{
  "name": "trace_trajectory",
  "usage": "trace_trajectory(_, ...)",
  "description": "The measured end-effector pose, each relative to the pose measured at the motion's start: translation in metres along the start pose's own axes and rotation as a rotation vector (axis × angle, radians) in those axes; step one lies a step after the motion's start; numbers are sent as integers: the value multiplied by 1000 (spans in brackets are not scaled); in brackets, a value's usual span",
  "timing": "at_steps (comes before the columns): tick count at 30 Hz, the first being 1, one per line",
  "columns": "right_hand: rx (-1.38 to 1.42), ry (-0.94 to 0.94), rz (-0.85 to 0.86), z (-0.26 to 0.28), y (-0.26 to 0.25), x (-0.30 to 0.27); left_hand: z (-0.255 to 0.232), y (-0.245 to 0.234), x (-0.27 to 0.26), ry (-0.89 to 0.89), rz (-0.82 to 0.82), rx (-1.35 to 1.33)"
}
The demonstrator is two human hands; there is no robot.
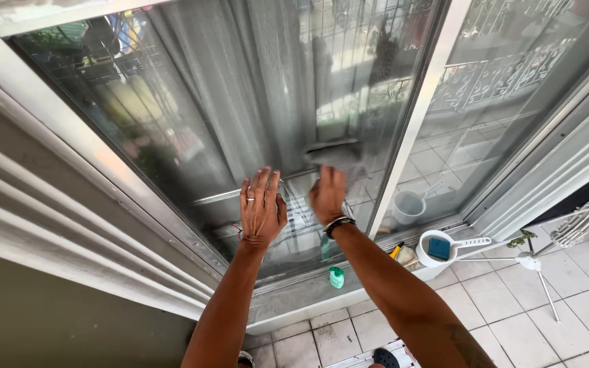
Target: The recorder sprays a cleaning solution onto a window and wipes it with a cloth while standing on a balcony.
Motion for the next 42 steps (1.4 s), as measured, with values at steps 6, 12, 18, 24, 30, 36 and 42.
trace_trajectory(6, -24, -547, 220, 168, 67, 1, 37, -58, 5, -91, -157, 13)
trace_trajectory(12, 428, -473, 550, 229, 158, -31, 59, -87, 2, -107, -188, 72)
trace_trajectory(18, 303, -433, 654, 172, 148, -39, 48, -58, -5, -102, -47, 54)
trace_trajectory(24, 44, -451, 344, 85, 43, -8, 16, 2, -8, -12, 53, -33)
trace_trajectory(30, -192, -328, 62, 12, -45, 8, -24, 51, 3, 16, 159, -30)
trace_trajectory(36, 4, 98, -32, -88, -80, 11, -43, 51, 3, 52, 114, -55)
trace_trajectory(42, -254, -181, -94, -38, -96, 39, -13, 17, 10, 37, 30, -26)
Point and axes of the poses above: each hand's wrist, its own x-axis towards the middle knuckle, its own y-axis out of the palm, z = x × y, the point moved 10 cm from there along x, towards the middle knuckle, and after that the axes turned 8 degrees about -y, right-handed, at the moved point
